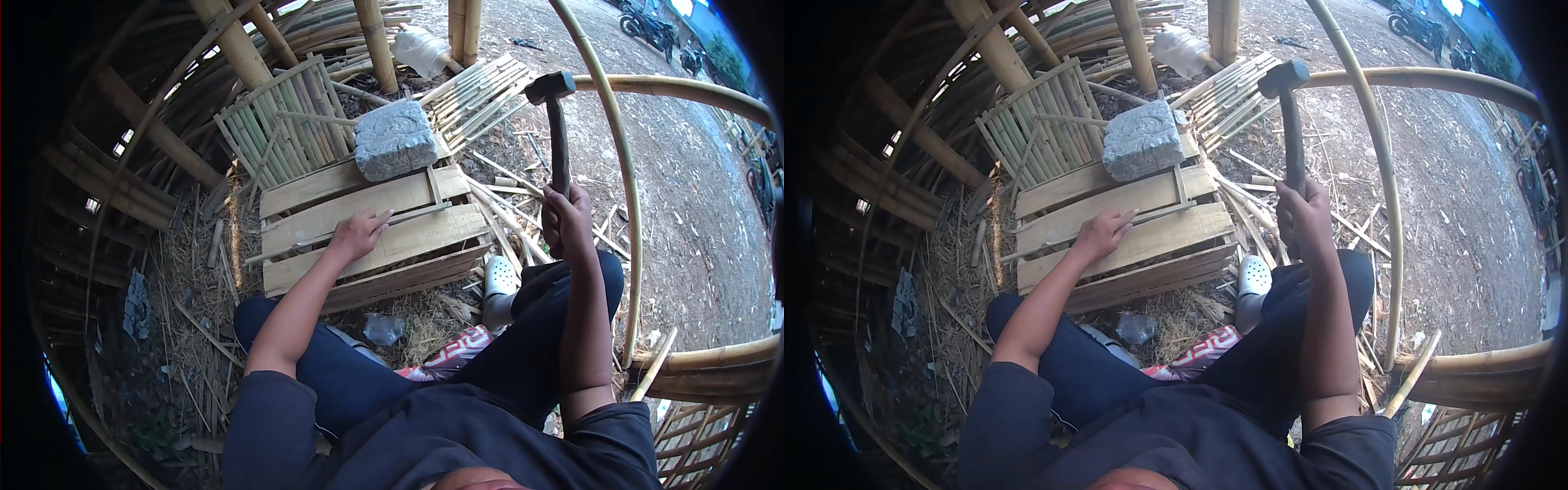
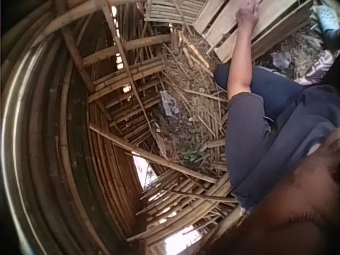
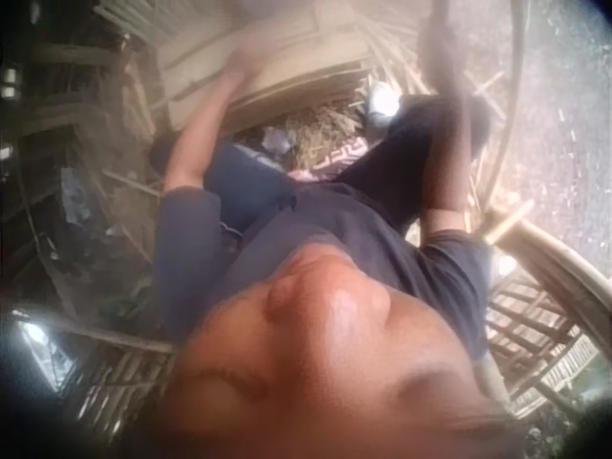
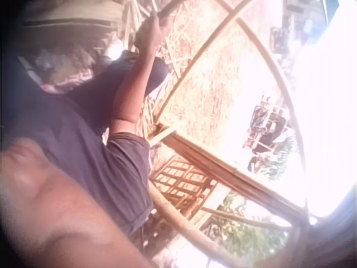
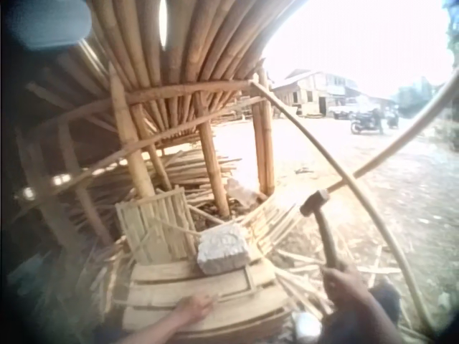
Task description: The person uses a hammer to drive small nails or stakes into bamboo slats and supports to secure them, occasionally using a large stone as a weight or anchor point.
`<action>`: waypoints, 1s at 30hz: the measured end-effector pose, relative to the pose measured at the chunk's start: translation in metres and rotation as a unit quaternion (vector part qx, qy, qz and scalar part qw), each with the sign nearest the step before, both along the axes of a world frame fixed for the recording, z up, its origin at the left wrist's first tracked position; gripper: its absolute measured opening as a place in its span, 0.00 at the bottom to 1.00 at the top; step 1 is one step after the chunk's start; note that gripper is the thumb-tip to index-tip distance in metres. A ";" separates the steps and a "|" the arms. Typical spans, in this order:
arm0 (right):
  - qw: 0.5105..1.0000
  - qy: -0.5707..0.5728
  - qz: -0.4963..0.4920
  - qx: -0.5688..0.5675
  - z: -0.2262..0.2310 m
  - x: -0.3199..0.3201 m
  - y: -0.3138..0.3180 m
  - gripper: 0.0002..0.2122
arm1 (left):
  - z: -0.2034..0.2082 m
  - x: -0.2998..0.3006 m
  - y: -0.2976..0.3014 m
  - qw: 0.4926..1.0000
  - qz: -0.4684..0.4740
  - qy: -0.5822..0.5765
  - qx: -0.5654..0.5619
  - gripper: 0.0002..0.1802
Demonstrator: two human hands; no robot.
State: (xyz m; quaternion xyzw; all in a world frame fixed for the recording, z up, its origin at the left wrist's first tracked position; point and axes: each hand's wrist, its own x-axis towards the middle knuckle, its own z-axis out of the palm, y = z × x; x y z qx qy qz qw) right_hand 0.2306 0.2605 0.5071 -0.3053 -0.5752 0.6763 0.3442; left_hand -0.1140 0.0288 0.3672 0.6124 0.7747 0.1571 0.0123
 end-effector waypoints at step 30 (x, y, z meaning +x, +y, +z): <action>0.978 -0.207 0.003 0.003 -0.037 -0.035 -0.006 0.18 | -0.032 -0.002 0.092 0.978 -0.156 -0.106 0.091 0.17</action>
